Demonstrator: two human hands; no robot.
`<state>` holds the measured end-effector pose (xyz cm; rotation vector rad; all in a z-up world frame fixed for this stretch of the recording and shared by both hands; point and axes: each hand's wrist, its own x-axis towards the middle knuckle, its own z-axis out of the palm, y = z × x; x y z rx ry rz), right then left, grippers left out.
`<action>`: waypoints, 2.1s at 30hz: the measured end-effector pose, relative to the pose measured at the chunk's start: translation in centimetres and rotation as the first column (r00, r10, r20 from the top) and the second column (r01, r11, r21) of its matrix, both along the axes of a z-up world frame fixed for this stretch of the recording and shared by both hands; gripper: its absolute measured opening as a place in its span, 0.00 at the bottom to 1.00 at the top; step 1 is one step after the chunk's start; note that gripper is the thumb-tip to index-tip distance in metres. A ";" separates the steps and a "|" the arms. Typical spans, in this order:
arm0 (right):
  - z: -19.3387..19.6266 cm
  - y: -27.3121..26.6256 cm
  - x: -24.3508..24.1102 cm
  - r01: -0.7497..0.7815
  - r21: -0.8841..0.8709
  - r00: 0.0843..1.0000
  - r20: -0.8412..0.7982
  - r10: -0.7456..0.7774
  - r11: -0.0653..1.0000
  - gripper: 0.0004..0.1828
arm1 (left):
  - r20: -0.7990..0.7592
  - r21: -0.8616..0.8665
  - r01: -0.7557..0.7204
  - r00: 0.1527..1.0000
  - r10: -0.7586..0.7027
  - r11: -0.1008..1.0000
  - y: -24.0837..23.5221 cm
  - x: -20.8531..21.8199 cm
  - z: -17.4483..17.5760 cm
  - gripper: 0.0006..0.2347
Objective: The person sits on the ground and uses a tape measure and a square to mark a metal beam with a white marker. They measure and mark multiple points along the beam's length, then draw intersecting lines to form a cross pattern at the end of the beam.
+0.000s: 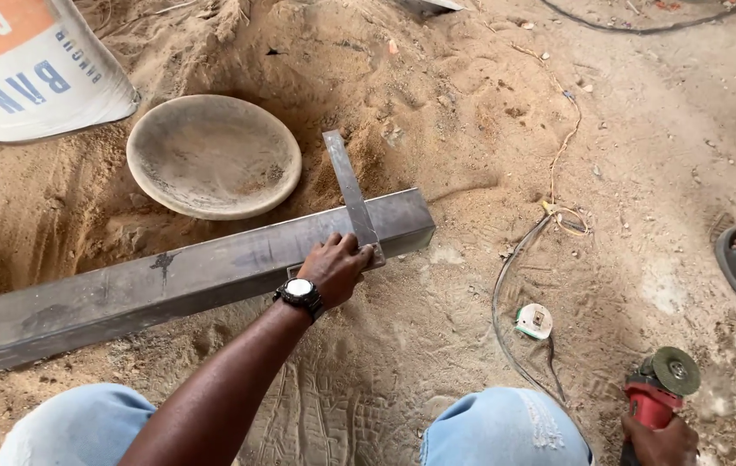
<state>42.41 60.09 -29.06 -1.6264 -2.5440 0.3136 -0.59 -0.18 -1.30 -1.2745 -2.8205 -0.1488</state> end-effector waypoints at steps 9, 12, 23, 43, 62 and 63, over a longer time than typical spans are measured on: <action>6.1 -8.2 -1.0 -0.194 0.214 0.959 -0.166 0.231 0.957 0.59 | 0.080 0.029 -0.036 0.996 0.033 0.999 -5.3 0.2 0.8 0.19; 6.7 -9.7 -1.1 -0.465 -0.023 0.816 -0.399 0.418 0.885 0.55 | 0.084 -0.031 -0.026 0.996 0.029 0.999 -8.7 -0.1 0.9 0.19; 9.2 -16.9 -17.3 -0.487 -0.123 0.862 0.095 0.498 0.865 0.59 | 0.160 -0.156 -0.234 0.953 0.258 0.960 -10.9 -1.8 3.0 0.16; 21.1 -18.2 -27.3 -0.570 -0.254 0.771 0.162 0.616 0.781 0.53 | 0.211 -0.214 -0.335 0.901 0.379 0.918 -8.8 -0.5 6.6 0.36; 32.8 -35.4 -39.9 -0.541 -0.757 0.830 -0.411 0.377 0.366 0.21 | 0.396 0.470 -0.271 0.915 0.074 0.840 7.9 5.3 5.3 0.47; 30.8 -35.6 -40.1 -0.492 -0.822 0.867 -0.435 0.241 0.288 0.20 | 0.431 0.452 -0.327 0.895 0.117 0.830 7.7 5.2 4.4 0.44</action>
